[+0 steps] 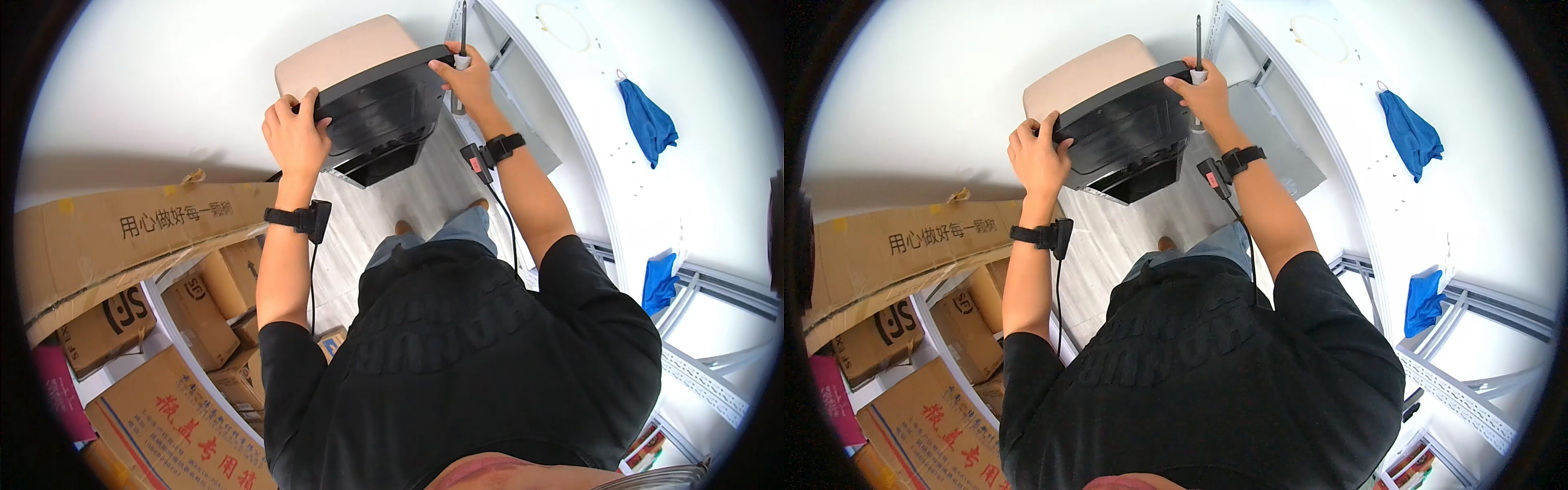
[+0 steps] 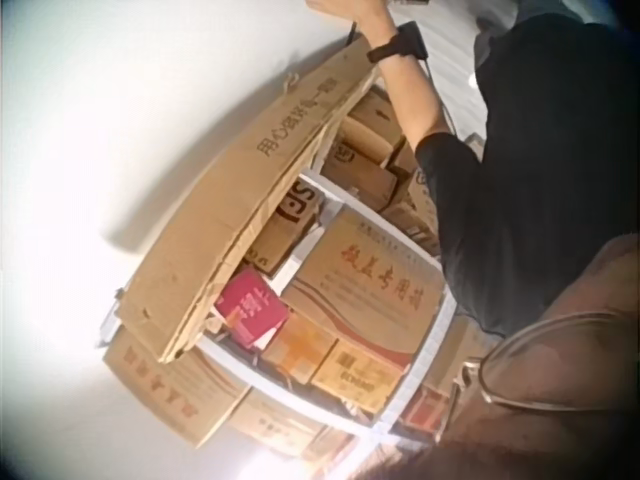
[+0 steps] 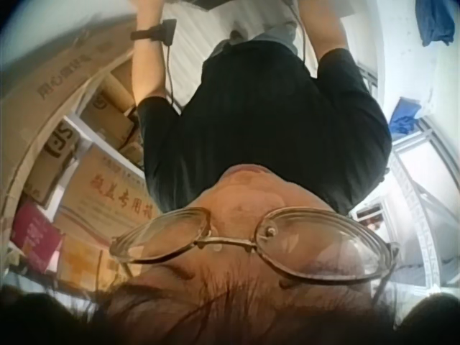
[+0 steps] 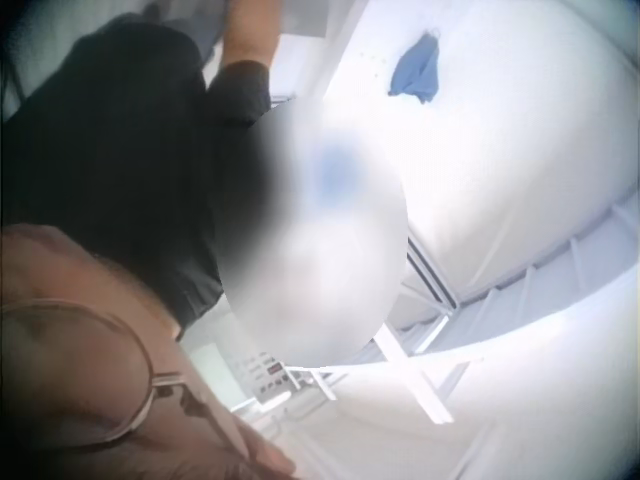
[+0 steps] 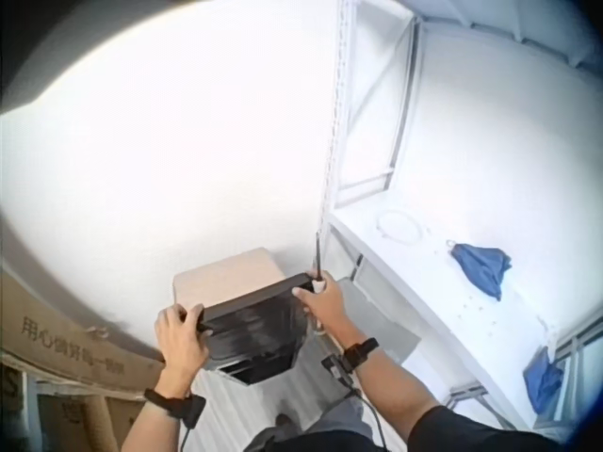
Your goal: The person wipes the interior of a black electronic device with a blue cloth, then uses a screwdriver to attach a black plastic cover and a metal backplate to the device.
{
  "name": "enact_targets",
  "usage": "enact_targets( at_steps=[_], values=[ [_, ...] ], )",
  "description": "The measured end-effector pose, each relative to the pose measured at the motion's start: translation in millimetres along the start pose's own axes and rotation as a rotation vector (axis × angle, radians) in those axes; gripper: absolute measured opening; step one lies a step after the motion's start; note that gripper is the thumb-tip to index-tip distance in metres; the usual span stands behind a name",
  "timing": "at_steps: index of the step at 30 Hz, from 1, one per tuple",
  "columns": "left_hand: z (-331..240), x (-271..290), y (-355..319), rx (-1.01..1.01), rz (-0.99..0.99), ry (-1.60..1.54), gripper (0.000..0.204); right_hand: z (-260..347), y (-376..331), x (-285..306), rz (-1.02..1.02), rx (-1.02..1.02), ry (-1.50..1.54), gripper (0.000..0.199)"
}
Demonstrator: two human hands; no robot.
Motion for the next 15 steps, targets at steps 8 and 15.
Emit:
enact_targets(
  at_steps=[8,15],
  values=[
    [0.7,-1.2,1.2,0.007,-0.009,0.012,0.052,-6.2,-0.7,-0.5,-0.095,0.105,-0.108,0.050],
    [-4.6,4.9,-0.1,-0.010,-0.063,-0.007,0.048,-7.1,-3.6,0.3,-0.067,0.093,-0.111,0.051]
  ],
)
Point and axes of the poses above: each hand's wrist, its own y-axis towards the middle knuckle, its own x-axis out of the back of the hand, z = x × y, the point moved 9 cm from there along y, towards the middle knuckle, and after that the axes turned 6 degrees about x, right-handed, at the moved point
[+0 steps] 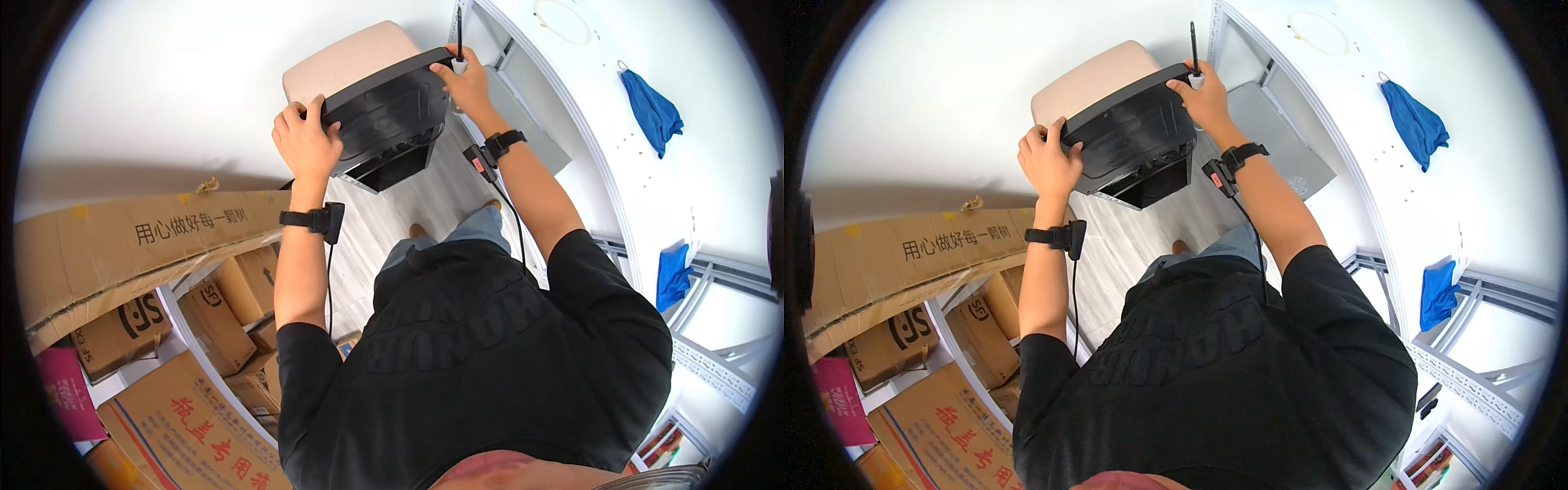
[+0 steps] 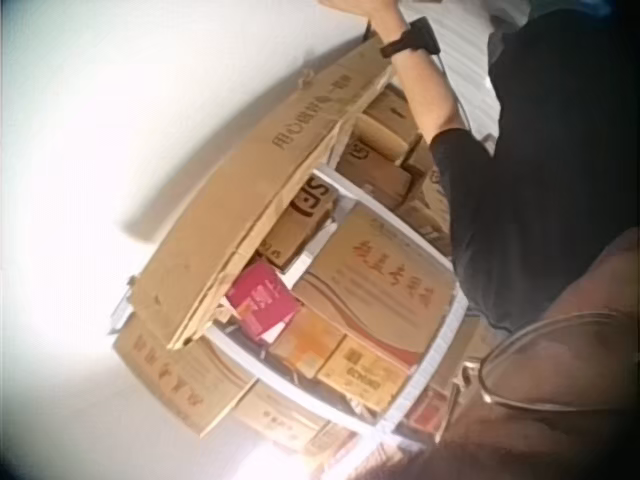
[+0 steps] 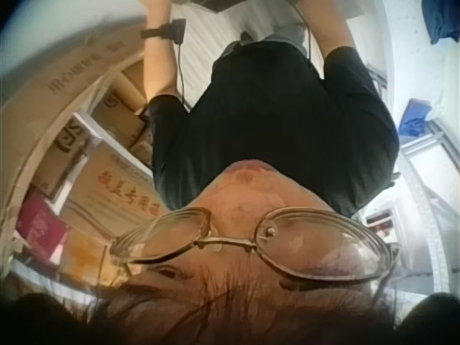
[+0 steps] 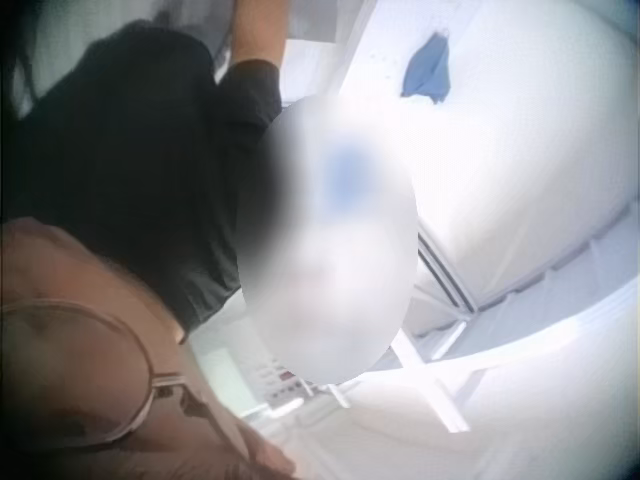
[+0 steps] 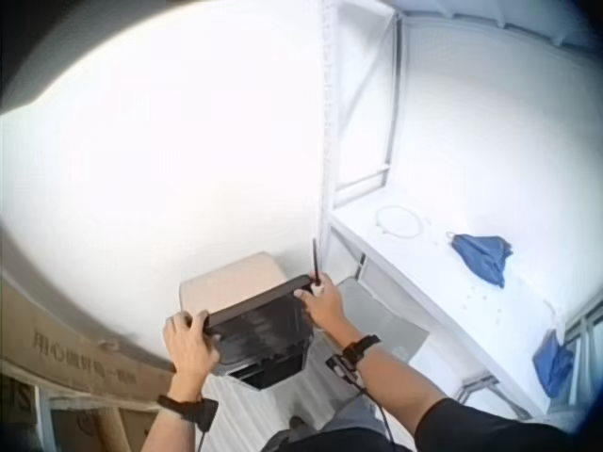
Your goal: The person wipes the interior of a black electronic device with a blue cloth, then uses a screwdriver to attach a black plastic cover and a metal backplate to the device.
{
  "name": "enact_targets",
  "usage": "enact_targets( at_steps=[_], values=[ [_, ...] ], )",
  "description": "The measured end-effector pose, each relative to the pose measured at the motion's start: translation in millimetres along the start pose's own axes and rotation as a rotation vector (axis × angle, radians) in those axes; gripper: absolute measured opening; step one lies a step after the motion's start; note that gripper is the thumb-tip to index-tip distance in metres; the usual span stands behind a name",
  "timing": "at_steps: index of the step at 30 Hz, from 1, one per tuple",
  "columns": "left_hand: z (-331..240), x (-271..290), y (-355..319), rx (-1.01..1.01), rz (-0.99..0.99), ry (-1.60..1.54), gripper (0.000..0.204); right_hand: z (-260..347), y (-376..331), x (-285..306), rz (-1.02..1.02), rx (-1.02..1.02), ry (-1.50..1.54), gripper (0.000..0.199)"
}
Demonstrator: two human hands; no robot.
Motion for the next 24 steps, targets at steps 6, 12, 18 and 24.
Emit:
enact_targets(
  at_steps=[6,12,18,24],
  values=[
    [-11.5,1.1,9.3,0.009,-0.034,0.006,0.042,-1.6,1.7,-0.5,0.004,-0.021,-0.011,0.052],
    [-29.2,-9.3,15.4,-0.022,-0.040,-0.117,0.036,-1.3,-2.2,-3.5,0.015,0.003,-0.004,0.051],
    [-36.5,-11.8,16.0,0.008,-0.061,-0.090,0.033,-12.1,3.2,4.3,-0.015,0.145,-0.147,0.053],
    [-27.8,-9.9,14.5,0.057,-0.031,-0.145,0.034,14.6,-7.8,8.2,0.160,-0.045,-0.031,0.063]
  ],
)
Point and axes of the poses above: each hand's wrist, its own y-axis towards the middle knuckle, its own x-axis out of the back of the hand, z = x × y, the point moved 9 cm from there along y, towards the middle knuckle, and after that the axes turned 6 degrees about x, right-handed, at the moved point
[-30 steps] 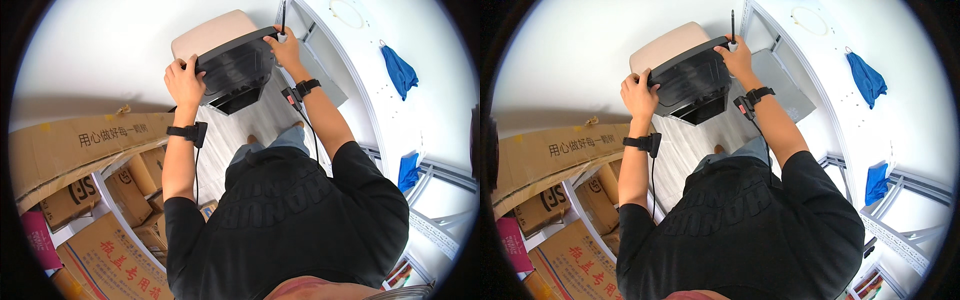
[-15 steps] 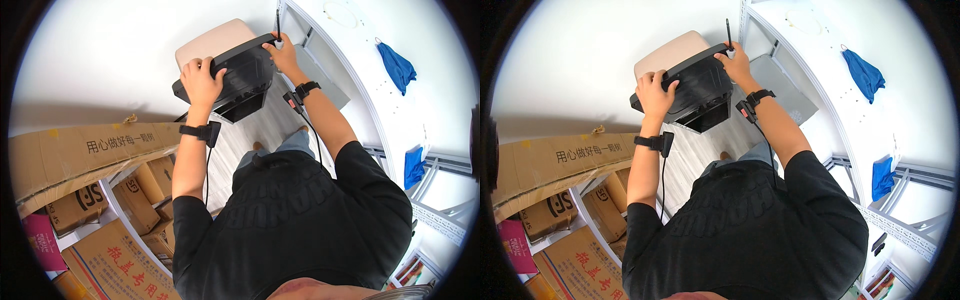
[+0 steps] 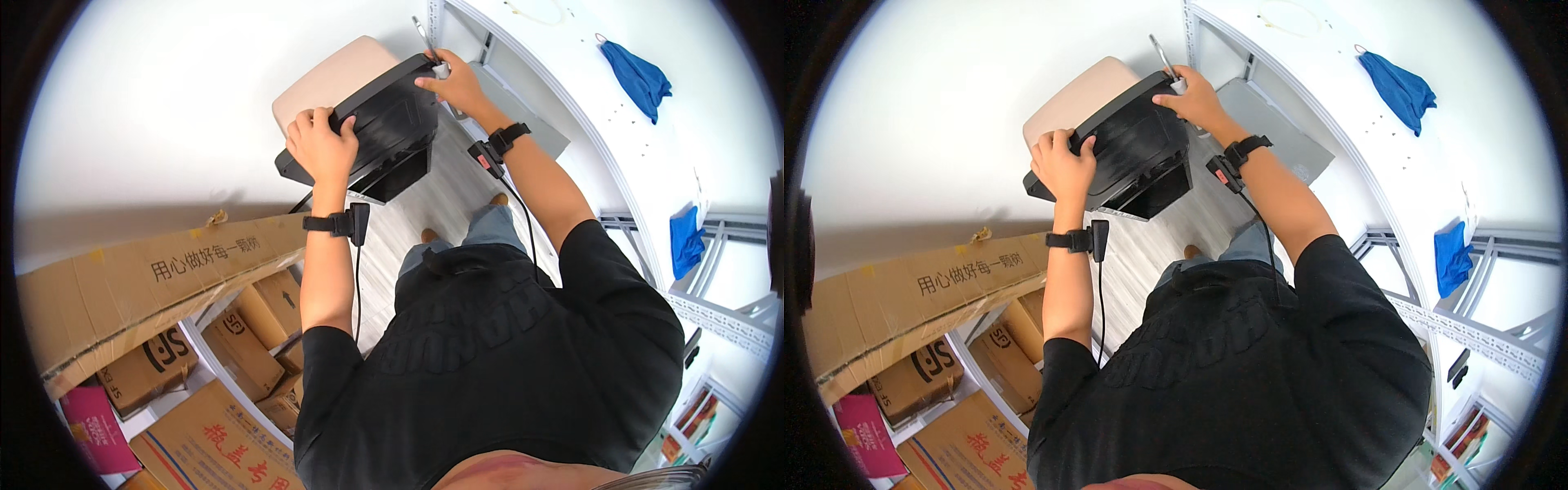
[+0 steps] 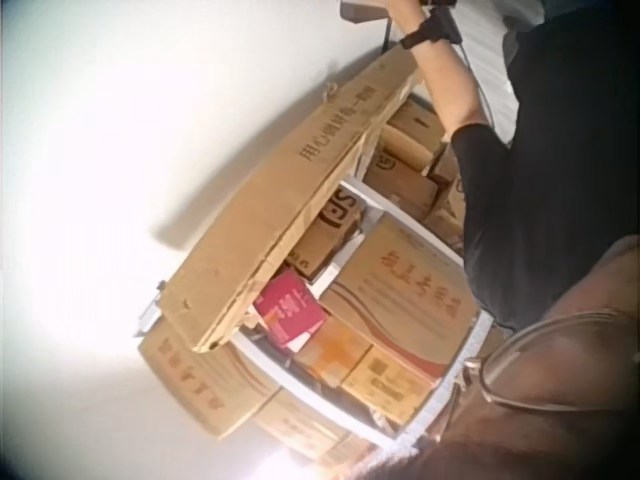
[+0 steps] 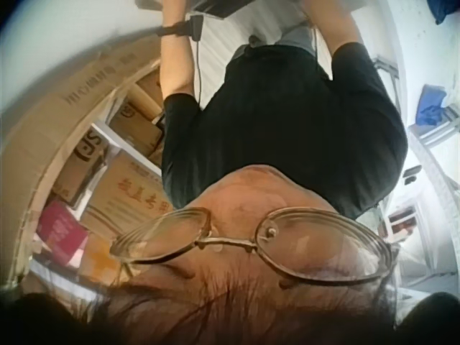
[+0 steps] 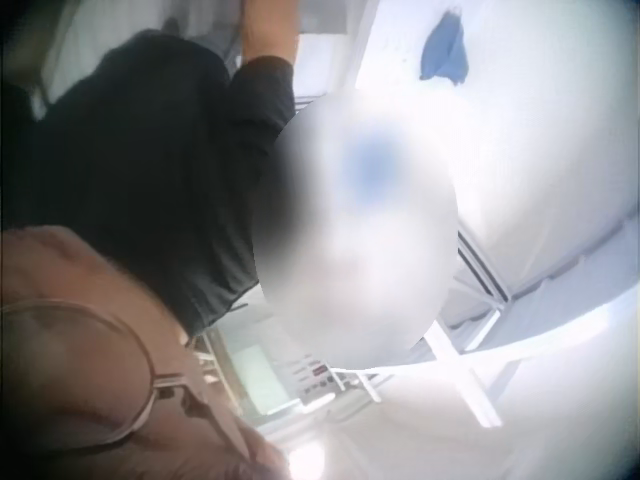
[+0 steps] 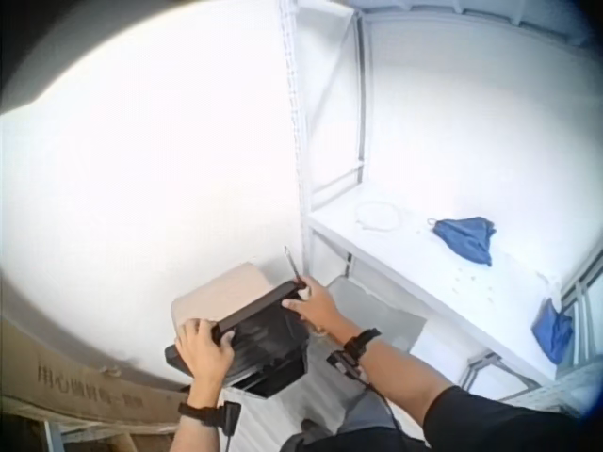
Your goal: The person wipes the interior of a black electronic device with a blue cloth, then uses a screwdriver to attach a black plastic cover and a metal backplate to the device.
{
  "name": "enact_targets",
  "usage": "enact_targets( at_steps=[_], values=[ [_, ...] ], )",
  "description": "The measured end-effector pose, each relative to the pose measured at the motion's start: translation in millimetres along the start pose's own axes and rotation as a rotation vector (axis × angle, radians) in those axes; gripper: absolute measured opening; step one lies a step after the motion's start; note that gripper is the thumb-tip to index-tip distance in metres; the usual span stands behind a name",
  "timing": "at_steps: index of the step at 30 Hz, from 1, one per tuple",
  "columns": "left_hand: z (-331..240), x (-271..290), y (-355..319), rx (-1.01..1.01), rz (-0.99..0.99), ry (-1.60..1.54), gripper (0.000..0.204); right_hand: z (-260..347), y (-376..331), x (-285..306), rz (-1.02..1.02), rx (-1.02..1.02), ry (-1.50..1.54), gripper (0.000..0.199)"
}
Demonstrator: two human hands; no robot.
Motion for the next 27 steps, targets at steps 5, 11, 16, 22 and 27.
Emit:
enact_targets(
  at_steps=[5,11,16,22,27],
  values=[
    [-1.2,-3.9,9.7,0.052,0.135,0.052,0.035,-19.9,-31.1,39.7,0.005,-0.170,0.116,0.074],
    [-23.9,-14.9,20.9,-0.004,0.184,-0.084,0.038,-28.9,-99.5,100.1,-0.024,-0.398,0.514,0.067],
    [-102.8,-18.0,20.0,-0.243,0.040,-0.452,0.023,-30.6,-143.6,152.0,-0.133,-0.414,0.748,0.045],
    [-251.2,-75.3,-12.2,-0.389,0.406,-0.876,0.011,-18.8,-186.5,242.4,-0.479,-0.441,0.751,0.045],
    [-398.8,-124.3,-65.8,-0.537,0.704,-0.901,0.012,-30.1,-233.6,344.0,-0.628,-0.386,0.645,0.043]
  ],
)
Point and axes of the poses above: each hand's wrist, its own y-axis towards the middle knuckle, its own x-axis out of the back of the hand, z = x × y, the point moved 9 cm from there along y, towards the middle knuckle, and after that the axes turned 6 degrees about x, right-handed, at the moved point
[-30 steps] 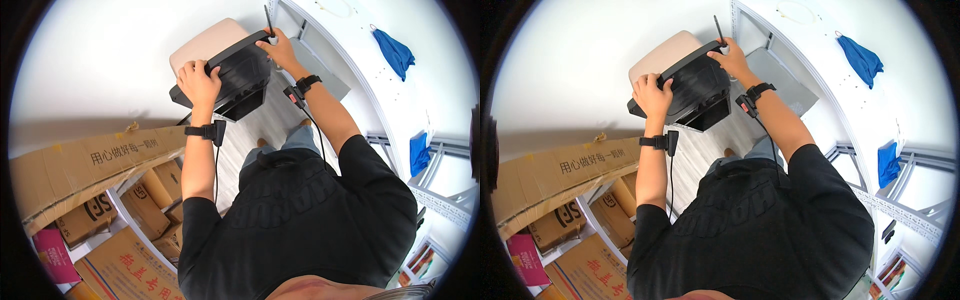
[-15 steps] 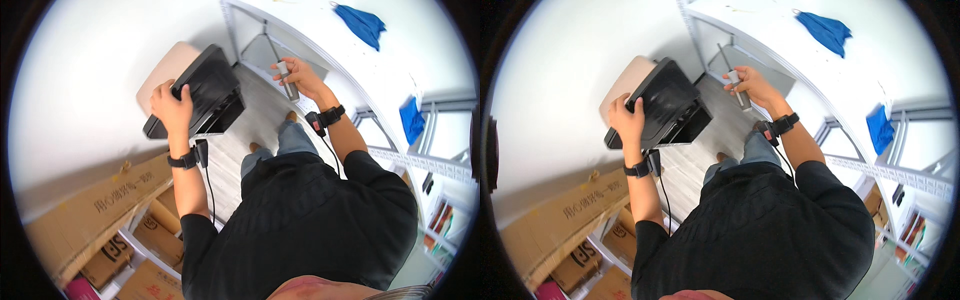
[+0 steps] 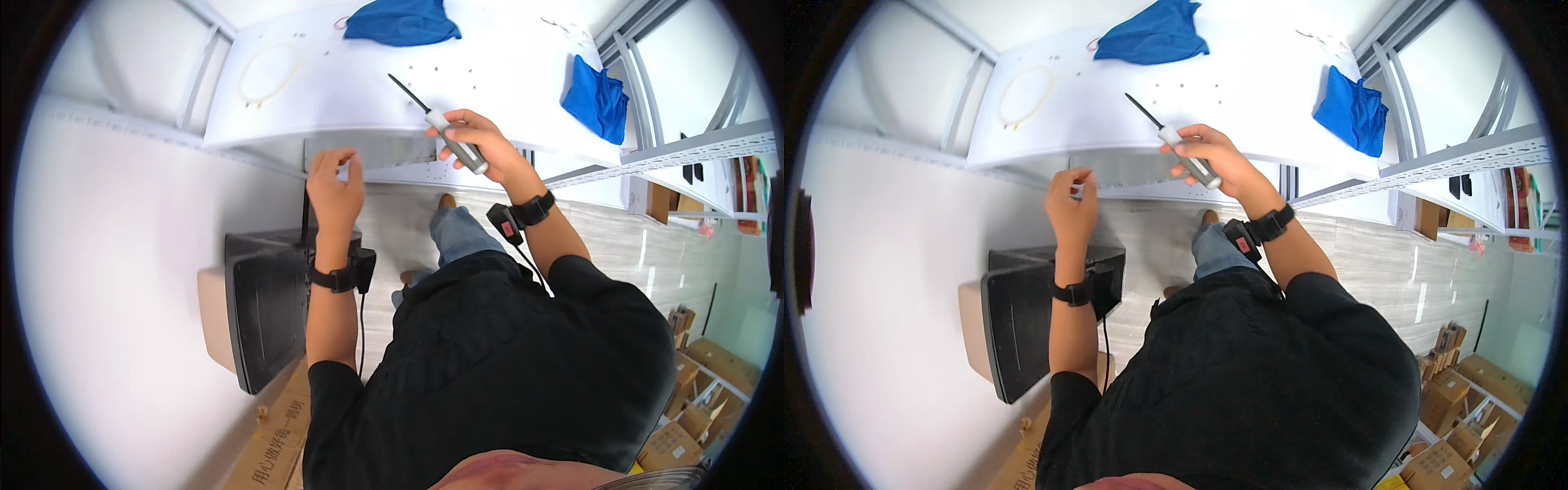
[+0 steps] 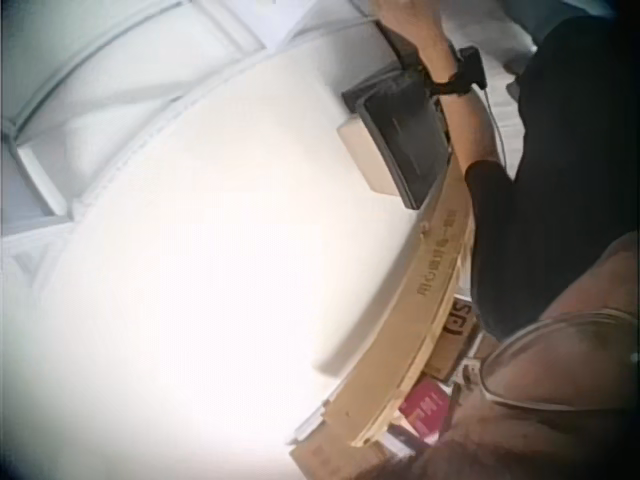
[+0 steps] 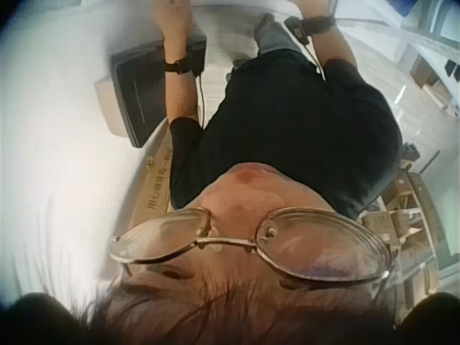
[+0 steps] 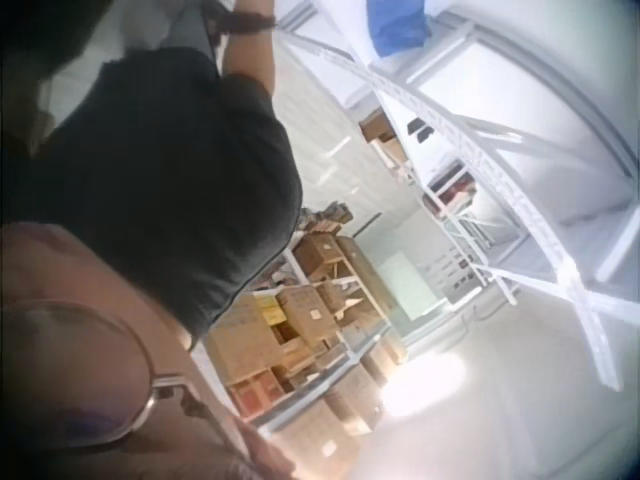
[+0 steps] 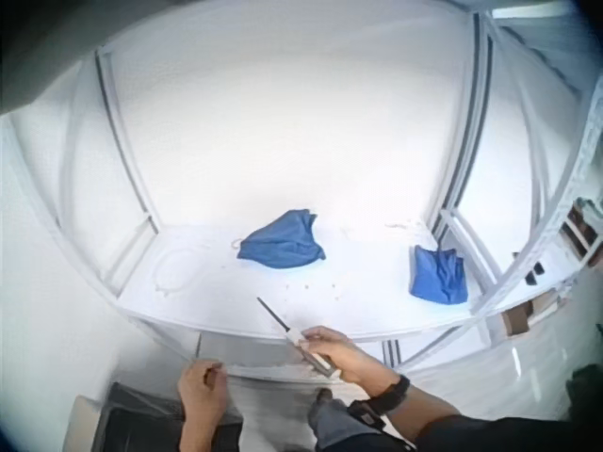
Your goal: The person wipes the interior of a black electronic device with a blue cloth, then uses a screwdriver to attach a black plastic cover and a metal backplate to the device.
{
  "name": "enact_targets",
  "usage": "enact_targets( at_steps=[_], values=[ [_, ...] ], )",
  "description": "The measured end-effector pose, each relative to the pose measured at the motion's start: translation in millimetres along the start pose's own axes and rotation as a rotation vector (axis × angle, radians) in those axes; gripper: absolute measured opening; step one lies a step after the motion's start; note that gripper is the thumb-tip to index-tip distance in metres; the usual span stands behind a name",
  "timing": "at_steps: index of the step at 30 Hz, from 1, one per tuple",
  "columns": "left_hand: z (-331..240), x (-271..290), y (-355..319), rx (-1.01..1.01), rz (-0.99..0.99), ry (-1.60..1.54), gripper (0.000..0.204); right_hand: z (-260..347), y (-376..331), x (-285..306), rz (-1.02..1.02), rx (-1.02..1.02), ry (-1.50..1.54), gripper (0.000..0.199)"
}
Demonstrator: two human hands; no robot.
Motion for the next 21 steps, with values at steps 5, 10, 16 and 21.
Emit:
enact_targets(
  at_steps=[5,10,16,21],
  values=[
    [-29.7,-112.3,67.1,-0.142,0.124,0.118,0.020,27.7,14.4,90.8,-0.090,0.050,-0.013,0.040],
    [-38.5,-192.0,116.8,-0.142,0.197,0.330,0.026,43.6,38.5,141.8,-0.131,-0.003,0.013,0.043],
    [-27.9,-246.6,139.4,-0.038,0.276,0.499,0.024,59.6,65.6,170.3,-0.139,-0.003,0.006,0.043],
    [-15.6,-260.9,147.2,0.024,0.337,0.557,0.015,60.5,76.8,175.1,-0.128,0.001,0.017,0.045]
  ],
)
Point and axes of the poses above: each hand's wrist, its own y-axis towards the middle knuckle, its own x-axis out of the back of the hand, z = x × y, the point moved 9 cm from there along y, towards the middle knuckle, and after that the axes turned 6 degrees about x, right-handed, at the moved point
